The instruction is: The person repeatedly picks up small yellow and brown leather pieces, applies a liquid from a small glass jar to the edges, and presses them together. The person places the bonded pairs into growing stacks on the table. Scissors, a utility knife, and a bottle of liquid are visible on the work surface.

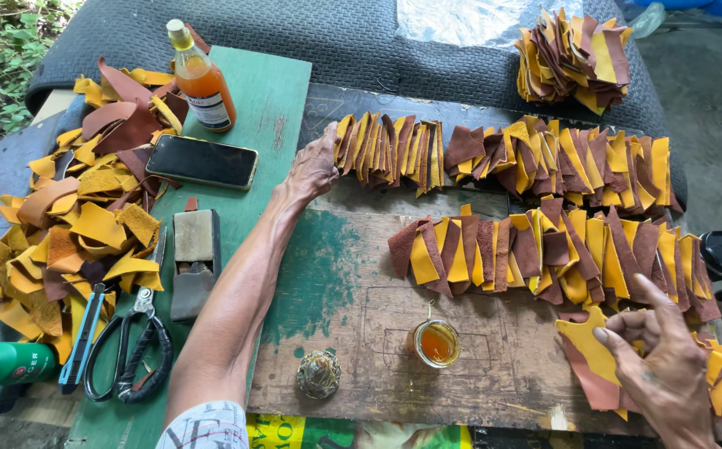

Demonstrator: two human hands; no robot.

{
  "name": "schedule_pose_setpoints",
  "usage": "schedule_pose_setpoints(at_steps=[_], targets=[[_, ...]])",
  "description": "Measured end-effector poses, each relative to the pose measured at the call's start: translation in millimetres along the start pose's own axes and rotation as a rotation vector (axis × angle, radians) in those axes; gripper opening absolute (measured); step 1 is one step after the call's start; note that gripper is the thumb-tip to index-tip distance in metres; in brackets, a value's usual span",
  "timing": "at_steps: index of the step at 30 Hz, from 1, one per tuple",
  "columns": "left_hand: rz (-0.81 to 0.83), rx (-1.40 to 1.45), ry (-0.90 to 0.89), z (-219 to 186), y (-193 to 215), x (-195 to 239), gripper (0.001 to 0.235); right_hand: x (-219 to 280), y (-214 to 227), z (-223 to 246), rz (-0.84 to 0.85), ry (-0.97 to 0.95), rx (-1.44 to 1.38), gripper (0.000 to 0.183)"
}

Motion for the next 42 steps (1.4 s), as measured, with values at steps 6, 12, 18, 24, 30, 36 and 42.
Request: schedule_pose_setpoints(at_steps=[6, 12, 18, 24, 30, 36, 42], targets=[[-0.094, 0.043, -0.083, -7, 12, -1, 0.082, 11, -5, 31, -0.049, 0.018, -0.302, 0.086], [-0.276, 0.254, -0.104, -60, 63, 28, 0.057, 11, -61, 50, 0.068, -0.147, -1.162, 0.077], [-0.135, 0.956, -0.189, -182, 82, 174, 0.016, 18, -103, 80, 0.190, -0.197, -1.507, 0.071], [0.121, 1.294, 0.039, -238, 39, 269, 0.028, 47, -115, 129, 0.287, -0.118, -1.404, 0.070], [-0.063, 1.284, 0.211, -191, 32, 302, 0.039, 65, -81, 166, 0.195, 0.466, -0.282, 0.034], [-0.059, 1.424, 0.271, -172, 14, 330, 0.040, 76, -91, 175, 0.190, 0.735, 0.219, 0.027], [-0.048, 1.507, 0.310, -167, 3, 339, 0.041, 72, -90, 174, 0.232, 0.716, 0.223, 0.025]])
Point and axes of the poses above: each hand's wrist, its own x-axis away from the middle knuckle, its own y-axis out of the back of the hand, z = x × y, the point moved 7 cm from there along -x, towards the middle knuckle, and after that the axes turned 5 degrees about x, right-handed, at the moved point
